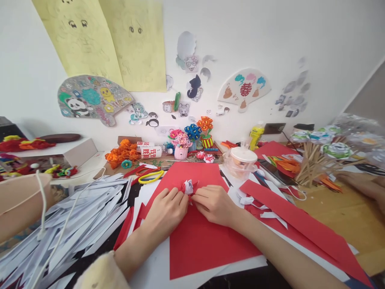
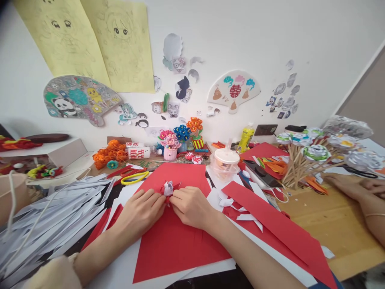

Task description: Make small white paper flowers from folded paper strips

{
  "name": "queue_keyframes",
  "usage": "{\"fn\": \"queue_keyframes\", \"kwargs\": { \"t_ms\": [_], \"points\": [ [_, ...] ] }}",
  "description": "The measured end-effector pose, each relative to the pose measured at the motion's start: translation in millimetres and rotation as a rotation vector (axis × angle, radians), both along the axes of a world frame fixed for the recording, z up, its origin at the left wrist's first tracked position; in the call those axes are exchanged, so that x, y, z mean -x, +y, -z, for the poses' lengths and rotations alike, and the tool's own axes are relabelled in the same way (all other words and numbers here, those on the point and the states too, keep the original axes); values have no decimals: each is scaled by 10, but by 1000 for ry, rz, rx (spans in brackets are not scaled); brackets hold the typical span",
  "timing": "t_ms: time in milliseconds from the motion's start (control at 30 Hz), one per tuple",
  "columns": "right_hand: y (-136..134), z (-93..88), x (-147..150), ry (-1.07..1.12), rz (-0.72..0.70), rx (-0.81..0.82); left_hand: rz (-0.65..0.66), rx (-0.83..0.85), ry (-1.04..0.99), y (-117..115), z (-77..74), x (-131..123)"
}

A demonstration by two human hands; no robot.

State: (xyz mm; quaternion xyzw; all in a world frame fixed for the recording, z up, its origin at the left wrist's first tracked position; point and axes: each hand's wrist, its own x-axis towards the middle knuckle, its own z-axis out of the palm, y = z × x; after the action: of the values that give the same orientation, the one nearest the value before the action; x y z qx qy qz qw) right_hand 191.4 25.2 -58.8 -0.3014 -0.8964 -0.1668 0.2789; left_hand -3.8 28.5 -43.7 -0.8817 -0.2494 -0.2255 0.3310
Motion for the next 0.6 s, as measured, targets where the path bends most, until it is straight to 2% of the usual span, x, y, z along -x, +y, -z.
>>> {"fn": "queue_keyframes", "kwargs": {
  "t_ms": [133, 367, 600],
  "points": [
    [-46, -15, -13, -12, -27, -20, 61, -34, 22, -33, -19, -14],
    [-115, -71, -27, -24, -15, -38, 139, -50, 98, -114, -141, 0],
    [-147, -88, 43, 23, 52, -193, 125, -32, 59, -125, -98, 5]
  ]
}}
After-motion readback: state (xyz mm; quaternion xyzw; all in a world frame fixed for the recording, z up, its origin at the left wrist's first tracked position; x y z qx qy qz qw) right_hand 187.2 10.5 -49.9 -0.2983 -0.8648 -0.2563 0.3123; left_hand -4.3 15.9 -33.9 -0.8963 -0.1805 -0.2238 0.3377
